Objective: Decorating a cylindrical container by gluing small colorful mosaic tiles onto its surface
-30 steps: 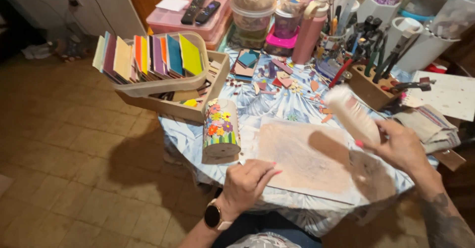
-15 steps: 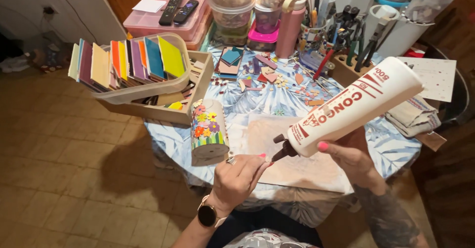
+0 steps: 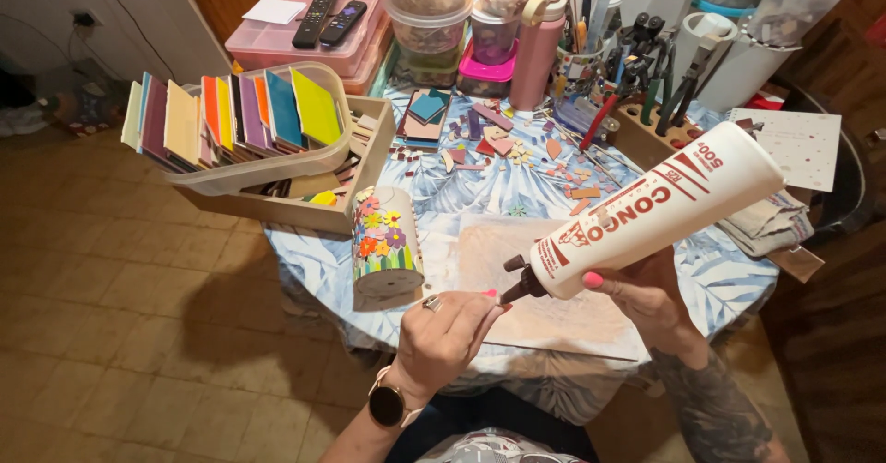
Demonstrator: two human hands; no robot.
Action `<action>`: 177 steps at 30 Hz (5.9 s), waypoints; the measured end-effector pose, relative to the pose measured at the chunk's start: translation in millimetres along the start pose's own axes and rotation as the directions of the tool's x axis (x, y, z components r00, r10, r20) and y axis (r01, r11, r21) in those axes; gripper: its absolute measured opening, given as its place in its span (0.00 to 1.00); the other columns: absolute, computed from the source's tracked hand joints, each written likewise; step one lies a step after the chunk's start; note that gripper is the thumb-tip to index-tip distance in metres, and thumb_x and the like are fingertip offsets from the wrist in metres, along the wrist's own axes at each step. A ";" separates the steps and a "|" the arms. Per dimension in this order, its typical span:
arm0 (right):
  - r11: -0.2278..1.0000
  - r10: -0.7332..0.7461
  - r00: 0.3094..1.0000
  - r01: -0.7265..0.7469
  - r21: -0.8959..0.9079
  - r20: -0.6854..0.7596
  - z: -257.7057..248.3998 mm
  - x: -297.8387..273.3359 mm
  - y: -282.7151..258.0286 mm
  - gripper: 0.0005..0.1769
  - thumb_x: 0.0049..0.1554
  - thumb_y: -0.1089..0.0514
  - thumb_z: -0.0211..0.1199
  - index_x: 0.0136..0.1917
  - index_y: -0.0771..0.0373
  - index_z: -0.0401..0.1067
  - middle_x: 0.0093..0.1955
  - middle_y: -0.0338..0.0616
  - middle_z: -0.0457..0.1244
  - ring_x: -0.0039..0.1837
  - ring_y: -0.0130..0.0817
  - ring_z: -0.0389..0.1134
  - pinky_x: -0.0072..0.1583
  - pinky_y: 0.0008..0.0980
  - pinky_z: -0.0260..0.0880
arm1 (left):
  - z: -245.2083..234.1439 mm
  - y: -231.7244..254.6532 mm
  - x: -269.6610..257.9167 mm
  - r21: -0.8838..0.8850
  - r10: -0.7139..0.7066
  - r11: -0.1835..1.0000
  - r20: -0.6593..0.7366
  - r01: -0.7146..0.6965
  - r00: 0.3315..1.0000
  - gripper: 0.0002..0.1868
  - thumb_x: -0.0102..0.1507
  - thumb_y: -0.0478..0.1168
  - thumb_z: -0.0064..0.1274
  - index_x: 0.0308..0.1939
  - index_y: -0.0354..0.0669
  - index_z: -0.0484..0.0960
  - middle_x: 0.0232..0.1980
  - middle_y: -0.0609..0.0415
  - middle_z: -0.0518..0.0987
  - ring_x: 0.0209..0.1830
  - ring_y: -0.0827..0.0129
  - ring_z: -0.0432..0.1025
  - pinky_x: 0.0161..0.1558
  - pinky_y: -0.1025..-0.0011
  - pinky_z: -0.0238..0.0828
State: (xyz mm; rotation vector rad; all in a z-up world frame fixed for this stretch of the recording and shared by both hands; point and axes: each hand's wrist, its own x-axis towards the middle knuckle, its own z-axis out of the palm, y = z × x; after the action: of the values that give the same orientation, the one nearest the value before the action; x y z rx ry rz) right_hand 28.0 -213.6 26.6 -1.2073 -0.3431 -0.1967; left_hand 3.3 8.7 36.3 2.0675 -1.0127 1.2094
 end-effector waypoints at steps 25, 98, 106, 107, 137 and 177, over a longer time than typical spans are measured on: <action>-0.300 0.302 0.929 -0.119 -0.946 -0.213 -84.4 37.7 -24.2 0.30 0.37 0.41 0.61 0.51 0.55 0.63 0.48 0.45 0.61 0.49 0.44 0.63 0.48 0.43 0.63 | 38.3 11.9 -49.3 -0.787 -0.806 -0.087 0.416 0.611 0.421 0.07 0.52 0.37 0.50 0.26 0.34 0.77 0.26 0.45 0.78 0.25 0.67 0.73 0.23 0.77 0.70; 0.311 -0.435 0.635 0.771 -0.555 0.638 84.8 33.4 14.4 0.06 0.46 0.66 0.57 0.40 0.70 0.67 0.41 0.52 0.61 0.44 0.39 0.65 0.49 0.30 0.67 | 30.8 8.9 -50.1 -0.711 -0.592 -0.593 0.703 0.377 0.395 0.28 0.53 0.53 0.42 0.53 0.41 0.66 0.53 0.49 0.71 0.46 0.76 0.64 0.38 0.80 0.53; 0.657 -0.236 0.778 0.569 -0.495 0.582 89.0 100.3 98.4 0.03 0.46 0.64 0.58 0.37 0.64 0.69 0.37 0.43 0.64 0.41 0.31 0.66 0.45 0.25 0.66 | -33.0 -35.7 -39.2 -0.809 -0.610 0.152 0.375 0.568 0.698 0.17 0.58 0.47 0.40 0.39 0.36 0.73 0.49 0.40 0.72 0.49 0.64 0.66 0.43 0.75 0.61; 0.717 -0.192 0.795 0.514 -0.471 0.575 88.1 106.0 113.1 0.05 0.45 0.65 0.58 0.39 0.64 0.69 0.38 0.44 0.64 0.39 0.30 0.66 0.43 0.23 0.69 | -36.2 -43.8 -36.8 -0.759 -0.641 0.338 0.248 0.557 0.727 0.16 0.57 0.46 0.40 0.37 0.36 0.73 0.45 0.41 0.73 0.46 0.61 0.68 0.45 0.71 0.63; 0.740 -0.100 0.835 0.426 -0.521 0.541 98.9 115.2 150.2 0.06 0.47 0.62 0.58 0.40 0.65 0.67 0.35 0.44 0.62 0.35 0.28 0.64 0.38 0.21 0.68 | -15.9 -105.8 -46.6 -0.133 -0.616 0.783 -0.038 0.607 0.787 0.10 0.55 0.41 0.40 0.33 0.43 0.76 0.41 0.51 0.73 0.44 0.61 0.66 0.49 0.65 0.61; 0.716 -0.109 0.830 0.447 -0.536 0.547 96.8 111.5 154.1 0.07 0.47 0.63 0.58 0.41 0.64 0.68 0.37 0.45 0.62 0.38 0.30 0.64 0.40 0.23 0.66 | -15.1 -105.8 -53.8 -0.124 -0.616 0.784 -0.038 0.608 0.787 0.10 0.55 0.43 0.41 0.31 0.44 0.76 0.42 0.52 0.73 0.45 0.60 0.64 0.48 0.63 0.62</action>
State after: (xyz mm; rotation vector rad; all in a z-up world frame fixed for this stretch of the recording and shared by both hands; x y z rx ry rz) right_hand 167.6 -65.7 -38.2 -1.9038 -0.9737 -0.3025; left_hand 65.1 98.8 -12.3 2.0093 -0.2939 0.8544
